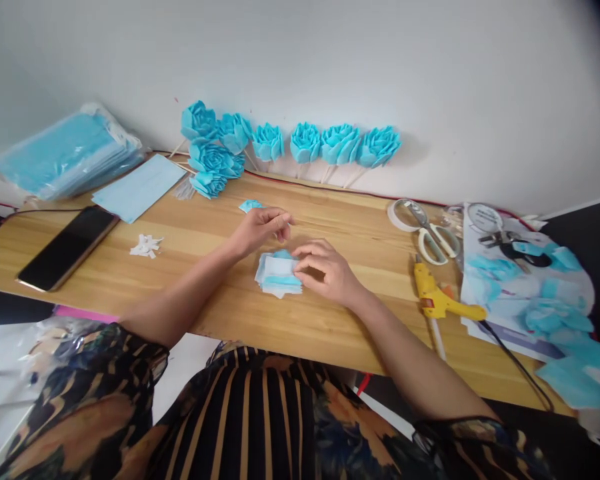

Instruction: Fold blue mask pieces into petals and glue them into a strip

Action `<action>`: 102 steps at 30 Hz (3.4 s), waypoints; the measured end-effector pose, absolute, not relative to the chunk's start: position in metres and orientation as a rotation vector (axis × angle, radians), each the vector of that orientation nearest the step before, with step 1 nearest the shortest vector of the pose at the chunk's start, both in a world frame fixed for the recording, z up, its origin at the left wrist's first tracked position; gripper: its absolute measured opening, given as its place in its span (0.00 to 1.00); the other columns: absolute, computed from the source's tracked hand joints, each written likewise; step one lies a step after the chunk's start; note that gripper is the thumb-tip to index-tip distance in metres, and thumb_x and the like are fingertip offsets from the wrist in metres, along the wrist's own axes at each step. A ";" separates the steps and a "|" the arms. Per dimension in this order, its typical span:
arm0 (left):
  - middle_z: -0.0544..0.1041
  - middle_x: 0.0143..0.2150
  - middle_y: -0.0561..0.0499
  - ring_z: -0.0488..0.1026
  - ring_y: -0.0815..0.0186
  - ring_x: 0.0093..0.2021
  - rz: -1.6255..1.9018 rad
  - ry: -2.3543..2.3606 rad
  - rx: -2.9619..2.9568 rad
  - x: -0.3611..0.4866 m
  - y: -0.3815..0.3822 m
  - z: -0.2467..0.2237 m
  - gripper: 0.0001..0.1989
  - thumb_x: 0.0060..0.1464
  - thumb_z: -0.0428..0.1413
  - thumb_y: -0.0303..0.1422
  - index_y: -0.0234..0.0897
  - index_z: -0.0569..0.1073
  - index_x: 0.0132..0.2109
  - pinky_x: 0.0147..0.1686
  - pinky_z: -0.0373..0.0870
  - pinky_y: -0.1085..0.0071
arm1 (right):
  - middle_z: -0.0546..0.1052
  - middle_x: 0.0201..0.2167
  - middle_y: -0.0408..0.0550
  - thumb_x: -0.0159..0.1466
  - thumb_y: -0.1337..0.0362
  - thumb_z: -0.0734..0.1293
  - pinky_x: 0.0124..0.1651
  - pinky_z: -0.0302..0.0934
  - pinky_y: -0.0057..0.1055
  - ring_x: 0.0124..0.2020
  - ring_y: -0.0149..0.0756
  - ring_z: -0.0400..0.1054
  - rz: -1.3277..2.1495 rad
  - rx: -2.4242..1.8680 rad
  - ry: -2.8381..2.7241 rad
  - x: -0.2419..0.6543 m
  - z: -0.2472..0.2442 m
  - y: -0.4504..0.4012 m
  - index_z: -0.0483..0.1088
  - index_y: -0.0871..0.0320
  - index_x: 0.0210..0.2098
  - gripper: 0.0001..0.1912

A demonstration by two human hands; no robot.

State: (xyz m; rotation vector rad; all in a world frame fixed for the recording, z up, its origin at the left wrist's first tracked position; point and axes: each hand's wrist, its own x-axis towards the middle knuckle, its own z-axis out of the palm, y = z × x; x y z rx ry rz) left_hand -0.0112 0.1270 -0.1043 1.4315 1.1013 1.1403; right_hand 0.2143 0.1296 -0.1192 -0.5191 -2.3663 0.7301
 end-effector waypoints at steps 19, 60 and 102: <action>0.68 0.22 0.55 0.61 0.71 0.24 0.726 1.288 1.930 -0.010 0.119 -0.093 0.17 0.60 0.55 0.41 0.34 0.76 0.29 0.26 0.53 0.73 | 0.78 0.27 0.42 0.68 0.57 0.64 0.35 0.65 0.31 0.29 0.33 0.72 0.968 -1.001 -1.991 0.219 -0.120 0.127 0.74 0.54 0.32 0.12; 0.74 0.29 0.53 0.67 0.69 0.30 0.760 1.139 1.874 -0.013 0.118 -0.092 0.16 0.59 0.55 0.42 0.33 0.77 0.33 0.31 0.61 0.74 | 0.76 0.51 0.53 0.65 0.64 0.68 0.58 0.63 0.49 0.54 0.45 0.70 0.418 -0.637 -2.187 0.219 -0.114 0.131 0.73 0.52 0.40 0.03; 0.71 0.28 0.55 0.67 0.70 0.29 1.119 1.137 1.668 0.007 0.117 -0.113 0.25 0.58 0.58 0.34 0.33 0.71 0.61 0.32 0.65 0.72 | 0.80 0.33 0.42 0.55 0.53 0.75 0.40 0.66 0.32 0.33 0.33 0.71 1.415 -1.029 -1.358 0.214 -0.120 0.135 0.76 0.53 0.39 0.15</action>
